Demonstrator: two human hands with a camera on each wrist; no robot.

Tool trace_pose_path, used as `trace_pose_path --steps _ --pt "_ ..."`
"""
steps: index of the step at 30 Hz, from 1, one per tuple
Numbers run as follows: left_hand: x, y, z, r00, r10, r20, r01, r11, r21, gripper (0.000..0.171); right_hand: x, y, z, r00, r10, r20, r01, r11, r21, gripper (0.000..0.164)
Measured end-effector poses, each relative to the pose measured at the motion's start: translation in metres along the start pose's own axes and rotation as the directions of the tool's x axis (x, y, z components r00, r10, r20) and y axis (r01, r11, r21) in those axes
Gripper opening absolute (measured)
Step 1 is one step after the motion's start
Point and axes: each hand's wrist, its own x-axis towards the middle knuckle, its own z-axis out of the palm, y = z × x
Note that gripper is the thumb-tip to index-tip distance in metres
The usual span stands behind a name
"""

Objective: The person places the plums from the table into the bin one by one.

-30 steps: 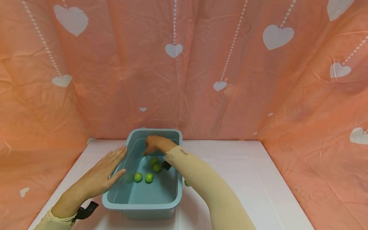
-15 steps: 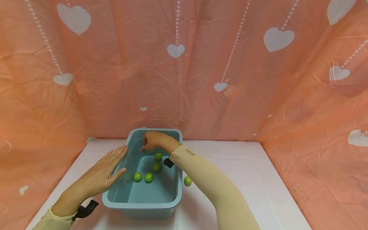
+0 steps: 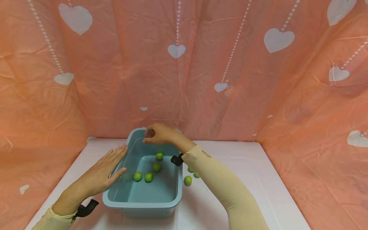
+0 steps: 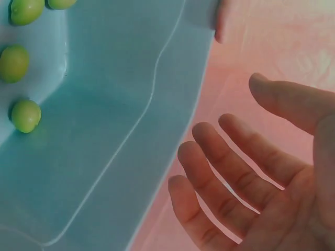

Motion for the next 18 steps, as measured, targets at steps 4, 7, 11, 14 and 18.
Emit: trace_pose_path --steps 4,7,11,14,18 --pt "0.000 0.000 -0.001 1.000 -0.005 0.008 0.005 1.000 -0.001 0.074 -0.010 -0.001 -0.007 0.999 -0.039 -0.031 0.040 0.999 0.026 0.028" --pt "0.000 0.001 -0.001 1.000 -0.007 0.010 0.007 1.000 0.002 0.074 -0.018 0.000 -0.010 0.996 -0.066 -0.061 0.069 0.996 0.049 0.026" --pt "0.000 0.000 -0.001 1.000 -0.008 0.008 0.008 1.000 0.003 0.075 -0.029 0.005 -0.013 0.989 -0.092 -0.117 0.099 0.994 0.053 0.026" --pt "0.000 0.000 0.000 1.000 -0.008 0.008 0.008 1.000 0.004 0.075 -0.039 0.009 -0.017 0.982 -0.107 -0.154 0.116 0.992 0.051 0.024" --pt "0.000 0.000 0.000 1.000 -0.010 0.008 0.010 1.000 0.004 0.075 -0.053 0.014 -0.022 0.976 -0.101 -0.195 0.114 0.992 0.055 0.023"
